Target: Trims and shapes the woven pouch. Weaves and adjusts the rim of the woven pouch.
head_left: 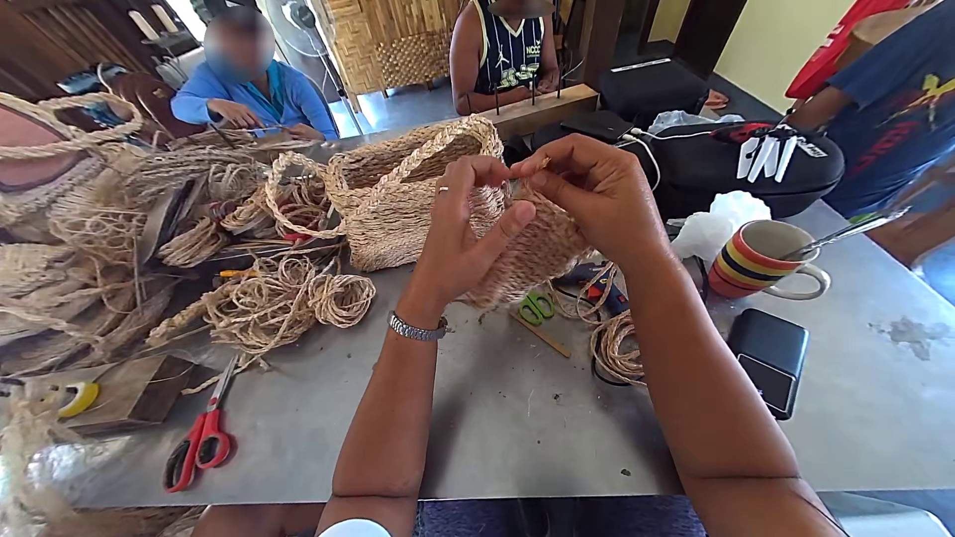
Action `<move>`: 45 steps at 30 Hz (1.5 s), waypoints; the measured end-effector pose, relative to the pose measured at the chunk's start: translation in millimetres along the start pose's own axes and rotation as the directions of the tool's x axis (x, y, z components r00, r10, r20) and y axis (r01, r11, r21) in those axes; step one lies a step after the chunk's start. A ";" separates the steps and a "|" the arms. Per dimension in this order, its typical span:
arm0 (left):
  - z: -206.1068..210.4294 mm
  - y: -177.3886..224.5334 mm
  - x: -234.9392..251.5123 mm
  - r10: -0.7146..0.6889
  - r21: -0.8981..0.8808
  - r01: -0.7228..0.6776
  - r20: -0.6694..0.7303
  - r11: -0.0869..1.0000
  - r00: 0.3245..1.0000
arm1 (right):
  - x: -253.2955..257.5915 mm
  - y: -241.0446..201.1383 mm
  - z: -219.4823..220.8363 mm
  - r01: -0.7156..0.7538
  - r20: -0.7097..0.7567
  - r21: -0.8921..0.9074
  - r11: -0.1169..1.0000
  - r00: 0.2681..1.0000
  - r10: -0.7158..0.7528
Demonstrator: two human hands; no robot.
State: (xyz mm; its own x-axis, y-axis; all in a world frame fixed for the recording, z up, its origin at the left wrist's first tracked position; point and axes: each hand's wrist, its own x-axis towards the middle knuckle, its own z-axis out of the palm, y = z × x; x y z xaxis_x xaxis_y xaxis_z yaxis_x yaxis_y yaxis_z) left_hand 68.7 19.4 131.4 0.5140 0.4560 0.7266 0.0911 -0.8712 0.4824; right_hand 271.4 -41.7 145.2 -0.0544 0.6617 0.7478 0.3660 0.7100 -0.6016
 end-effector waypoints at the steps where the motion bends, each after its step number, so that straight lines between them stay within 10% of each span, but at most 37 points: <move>1: -0.2 -2.2 0.1 0.007 -0.025 -0.006 0.027 1.000 1.000 | 0.2 -1.2 -2.5 -0.009 0.025 0.070 0.998 1.000 0.008; 9: 7.4 0.6 -1.4 -0.158 -0.199 0.195 0.184 0.961 0.970 | -1.1 -2.5 -13.9 -0.058 0.126 0.188 0.981 0.991 0.035; 45: 3.3 11.2 -0.7 -0.047 -0.442 0.062 0.046 0.895 0.998 | -1.4 -3.7 -12.3 -0.095 0.121 0.256 0.962 0.990 0.066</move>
State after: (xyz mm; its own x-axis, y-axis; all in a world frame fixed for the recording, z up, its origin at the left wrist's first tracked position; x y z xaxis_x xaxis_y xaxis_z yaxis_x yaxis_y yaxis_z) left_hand 72.2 8.8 134.7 0.5475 0.4877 0.6799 -0.2629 -0.6711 0.6932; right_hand 281.6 -48.2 149.8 -0.1421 0.7312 0.6671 0.1193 0.6817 -0.7218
